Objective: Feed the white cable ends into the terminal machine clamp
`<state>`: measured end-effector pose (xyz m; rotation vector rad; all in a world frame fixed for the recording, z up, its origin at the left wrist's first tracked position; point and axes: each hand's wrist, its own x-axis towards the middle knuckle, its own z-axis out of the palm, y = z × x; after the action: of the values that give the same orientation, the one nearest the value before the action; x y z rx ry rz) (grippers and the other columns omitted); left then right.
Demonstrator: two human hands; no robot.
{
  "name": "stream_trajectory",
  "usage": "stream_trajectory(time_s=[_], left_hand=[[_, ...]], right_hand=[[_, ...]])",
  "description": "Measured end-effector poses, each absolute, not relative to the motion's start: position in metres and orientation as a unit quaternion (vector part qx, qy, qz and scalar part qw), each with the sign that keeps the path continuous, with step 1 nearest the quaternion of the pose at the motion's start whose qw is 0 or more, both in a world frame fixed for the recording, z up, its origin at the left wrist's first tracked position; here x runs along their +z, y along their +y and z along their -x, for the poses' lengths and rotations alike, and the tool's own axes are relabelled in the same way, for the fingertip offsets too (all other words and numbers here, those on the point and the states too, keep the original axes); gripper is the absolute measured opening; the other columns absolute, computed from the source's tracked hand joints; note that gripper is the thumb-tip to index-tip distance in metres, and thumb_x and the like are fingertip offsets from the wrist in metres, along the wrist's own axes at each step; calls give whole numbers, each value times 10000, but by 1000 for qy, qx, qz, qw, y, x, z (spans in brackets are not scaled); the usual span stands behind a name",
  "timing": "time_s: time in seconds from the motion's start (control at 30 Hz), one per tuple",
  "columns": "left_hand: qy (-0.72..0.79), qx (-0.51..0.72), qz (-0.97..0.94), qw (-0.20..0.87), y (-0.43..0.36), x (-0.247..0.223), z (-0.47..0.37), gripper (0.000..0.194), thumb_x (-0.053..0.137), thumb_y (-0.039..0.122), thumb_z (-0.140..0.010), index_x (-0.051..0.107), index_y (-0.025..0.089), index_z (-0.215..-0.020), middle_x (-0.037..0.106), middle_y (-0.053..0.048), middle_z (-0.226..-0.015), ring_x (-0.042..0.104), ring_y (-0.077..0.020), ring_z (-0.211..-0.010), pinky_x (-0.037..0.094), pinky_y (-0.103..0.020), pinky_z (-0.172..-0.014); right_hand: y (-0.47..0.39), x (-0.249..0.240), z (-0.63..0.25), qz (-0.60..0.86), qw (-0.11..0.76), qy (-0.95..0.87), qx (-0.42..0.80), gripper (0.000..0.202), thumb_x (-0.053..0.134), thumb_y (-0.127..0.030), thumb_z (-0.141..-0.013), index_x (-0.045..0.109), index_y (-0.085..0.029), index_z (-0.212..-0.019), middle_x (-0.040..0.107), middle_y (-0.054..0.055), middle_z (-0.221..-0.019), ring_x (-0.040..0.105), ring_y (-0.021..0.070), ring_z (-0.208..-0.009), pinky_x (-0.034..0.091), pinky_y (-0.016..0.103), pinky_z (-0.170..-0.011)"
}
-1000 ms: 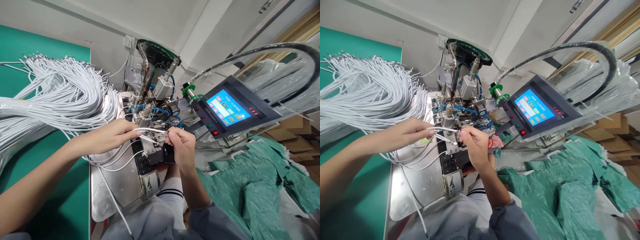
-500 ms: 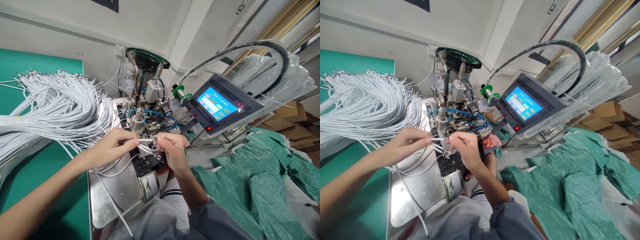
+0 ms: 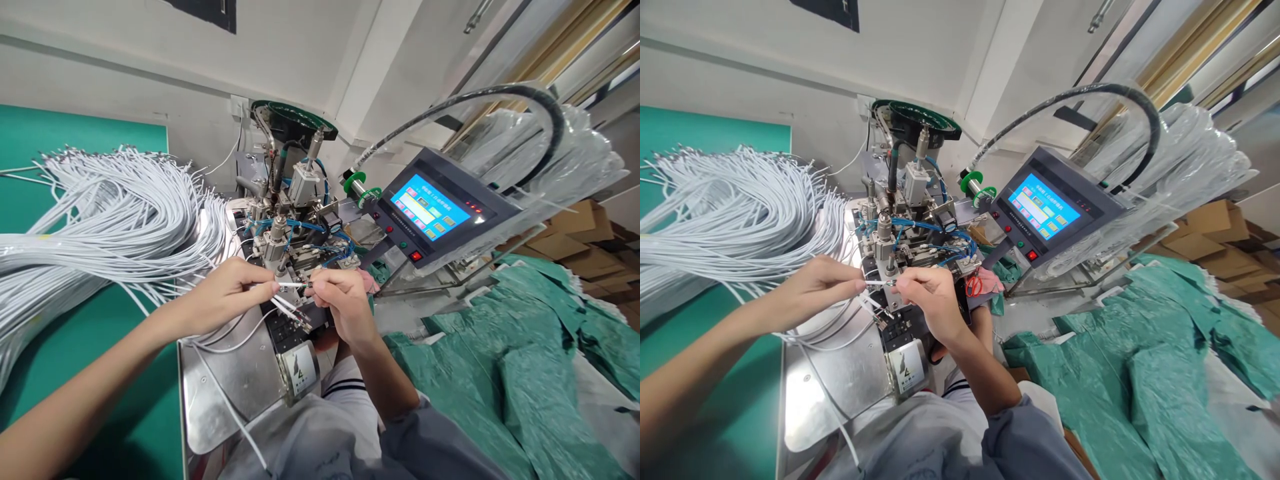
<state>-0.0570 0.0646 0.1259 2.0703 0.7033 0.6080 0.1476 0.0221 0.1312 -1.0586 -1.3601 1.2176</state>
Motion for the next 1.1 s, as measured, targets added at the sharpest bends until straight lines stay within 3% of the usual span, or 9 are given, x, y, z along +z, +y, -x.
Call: stream_trajectory(time_s=[0.37,0.63,0.9,1.1], left_hand=[[273,220,-834,426,66,124,57,391,391,349,-913,281,169,-584,215,48,-552,214,-74,-516,209,-236,-490],[288,219,-817,449,65,127,60,395,394,337,-908,265,171,-574,196,41,-558,201,-79,-524,198,-240,-484],[310,227,-788,480,63,128,59,405,418,314,-884,218,177,-559,153,40,-560,167,-82,-517,165,-249,-478],[319,249,-757,513,63,128,59,403,438,286,-859,197,183,-553,146,43,-560,150,-84,-518,141,-261,-477]], right_hand=[[17,132,-144,456,491,-513,537,203,597,-276,-717,644,-148,-566,420,-42,-438,326,72,-439,234,238,-454],[24,130,-140,444,481,-456,604,265,582,-223,-687,502,-152,-445,348,-61,-395,278,52,-402,165,239,-434],[29,132,-137,374,444,-366,728,274,540,-209,-710,437,-162,-460,240,-100,-393,209,32,-365,128,224,-415],[34,131,-132,364,450,-334,744,295,528,-205,-696,401,-168,-431,215,-103,-382,206,30,-355,134,215,-405]])
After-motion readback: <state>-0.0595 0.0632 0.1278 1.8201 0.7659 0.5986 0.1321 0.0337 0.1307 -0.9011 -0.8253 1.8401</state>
